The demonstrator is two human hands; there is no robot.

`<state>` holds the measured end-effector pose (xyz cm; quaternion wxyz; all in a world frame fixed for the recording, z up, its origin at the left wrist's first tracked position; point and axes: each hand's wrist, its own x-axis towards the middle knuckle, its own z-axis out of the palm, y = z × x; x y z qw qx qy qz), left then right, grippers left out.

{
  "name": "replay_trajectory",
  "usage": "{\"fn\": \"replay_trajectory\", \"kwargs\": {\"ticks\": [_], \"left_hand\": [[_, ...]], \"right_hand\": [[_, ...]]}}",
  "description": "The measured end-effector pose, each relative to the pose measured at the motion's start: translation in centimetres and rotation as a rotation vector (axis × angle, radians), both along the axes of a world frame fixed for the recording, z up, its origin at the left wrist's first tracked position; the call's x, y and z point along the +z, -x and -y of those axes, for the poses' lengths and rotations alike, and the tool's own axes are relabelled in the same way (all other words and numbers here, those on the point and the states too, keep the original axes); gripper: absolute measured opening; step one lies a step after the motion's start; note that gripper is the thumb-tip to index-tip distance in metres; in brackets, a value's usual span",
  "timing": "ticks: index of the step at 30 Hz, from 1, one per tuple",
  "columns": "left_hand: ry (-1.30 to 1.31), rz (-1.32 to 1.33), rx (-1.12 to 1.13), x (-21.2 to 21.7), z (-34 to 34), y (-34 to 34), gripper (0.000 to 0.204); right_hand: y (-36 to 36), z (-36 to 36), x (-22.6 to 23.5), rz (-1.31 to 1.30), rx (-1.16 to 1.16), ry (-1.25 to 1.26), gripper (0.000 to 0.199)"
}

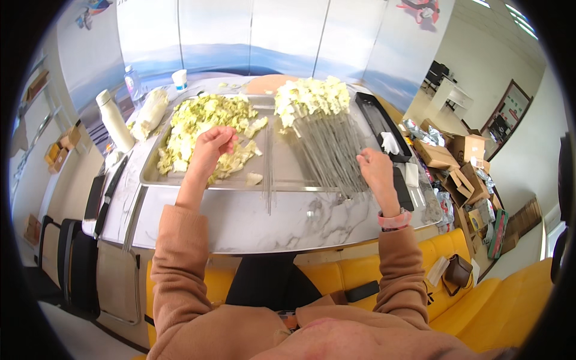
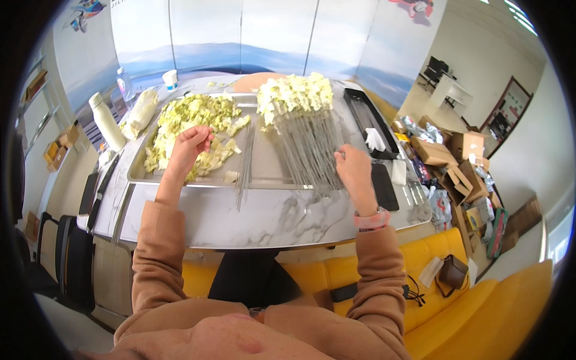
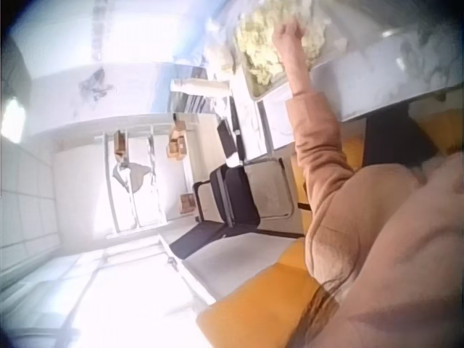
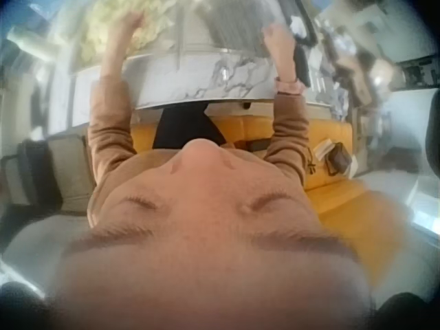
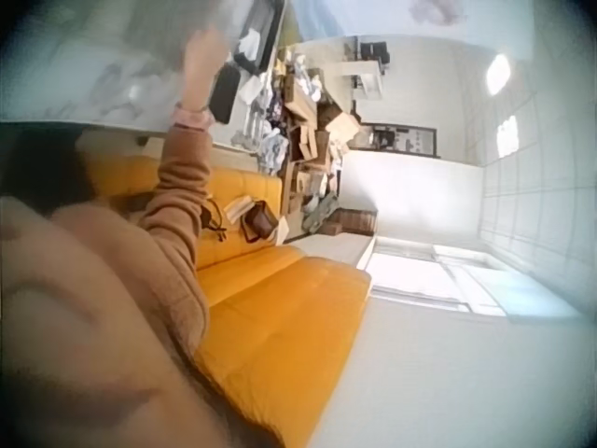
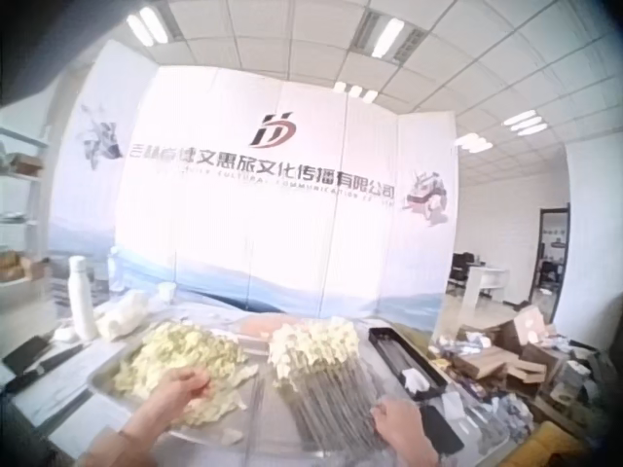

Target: The person repeatedly picks up small pieces of chopped cabbage from a metal tray and threads them onto thin metal skewers held in the right hand. The person then places the loaded skewers upright into a bundle on the tray. The process continues throughout the clip.

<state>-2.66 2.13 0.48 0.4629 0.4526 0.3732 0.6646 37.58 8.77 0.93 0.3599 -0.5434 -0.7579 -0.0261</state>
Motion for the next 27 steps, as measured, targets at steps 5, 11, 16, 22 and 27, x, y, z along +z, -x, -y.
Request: {"fn": "replay_trajectory", "kwargs": {"ticks": [5, 11, 16, 22, 27], "left_hand": [[-0.029, 0.023, 0.098, -0.8, -0.7, 0.7, 0.014], [-0.019, -0.044, 0.257, -1.2, -0.7, 0.9, 0.014], [0.009, -0.212, 0.312, -1.1, -0.8, 0.7, 0.013], [0.065, -0.352, 0.326, -1.2, -1.0, 0.5, 0.012], [0.092, -0.473, 0.334, -1.1, -0.8, 0.1, 0.011]], "right_hand": [[0.5, 1.5, 1.1, 0.086, -0.047, 0.071, 0.017], [2.7, 4.6, 2.7, -0.005, 0.026, 0.054, 0.019], [8.8, 8.4, 2.6, -0.226, 0.389, 0.189, 0.016], [15.3, 6.3, 0.3, -0.129, 0.395, 0.251, 0.018], [18.1, 3.0, -1.8, -0.069, 0.303, 0.272, 0.024]]}}
